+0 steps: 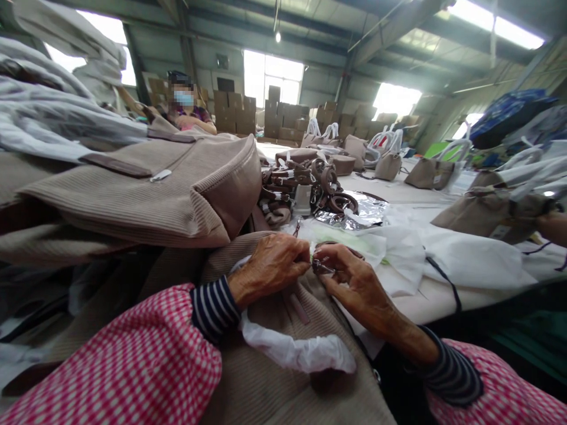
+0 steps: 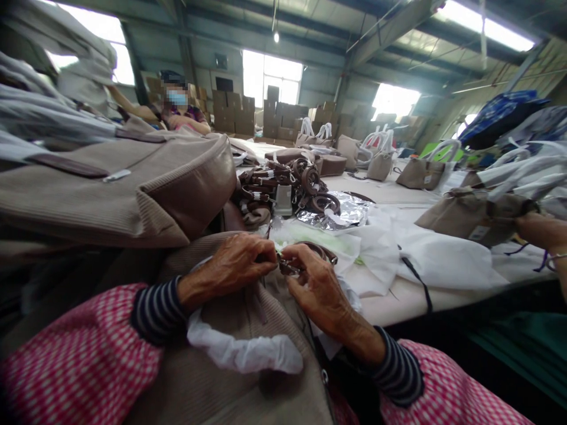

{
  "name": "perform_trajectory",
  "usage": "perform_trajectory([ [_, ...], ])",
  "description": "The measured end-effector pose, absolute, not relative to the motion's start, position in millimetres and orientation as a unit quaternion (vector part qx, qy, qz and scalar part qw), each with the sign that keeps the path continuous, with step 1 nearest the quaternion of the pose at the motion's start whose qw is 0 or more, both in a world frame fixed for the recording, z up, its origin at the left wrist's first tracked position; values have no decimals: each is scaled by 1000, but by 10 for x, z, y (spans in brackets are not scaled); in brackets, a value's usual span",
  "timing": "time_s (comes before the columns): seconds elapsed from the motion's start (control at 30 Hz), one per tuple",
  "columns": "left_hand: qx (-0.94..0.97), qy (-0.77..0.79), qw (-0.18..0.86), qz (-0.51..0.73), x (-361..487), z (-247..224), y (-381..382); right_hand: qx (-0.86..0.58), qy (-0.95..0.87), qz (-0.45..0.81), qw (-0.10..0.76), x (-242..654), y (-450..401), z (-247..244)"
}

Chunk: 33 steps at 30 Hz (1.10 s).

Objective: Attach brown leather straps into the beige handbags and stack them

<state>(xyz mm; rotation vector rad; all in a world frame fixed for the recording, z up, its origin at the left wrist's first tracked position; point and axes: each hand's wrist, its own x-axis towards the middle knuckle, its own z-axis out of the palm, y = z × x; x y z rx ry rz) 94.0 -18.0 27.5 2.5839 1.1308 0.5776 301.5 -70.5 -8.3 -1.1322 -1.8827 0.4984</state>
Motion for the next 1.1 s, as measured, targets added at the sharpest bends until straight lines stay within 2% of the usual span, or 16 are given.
perform_trajectory([
  [0.27,906,373,118,162,928,303,-172,-443,-767,66,459,3008,-716,-94],
  [0.63,909,377,103,145,946,297,-187,-407,-834,-60,367,2903,-802,-175],
  [0.93,917,352,135,131,910,163,-96,-455,-803,-3,384,2822,-740,-237],
  [1.1,909,377,136,118,939,48,-17,-475,-758,106,434,2806,-692,-193],
])
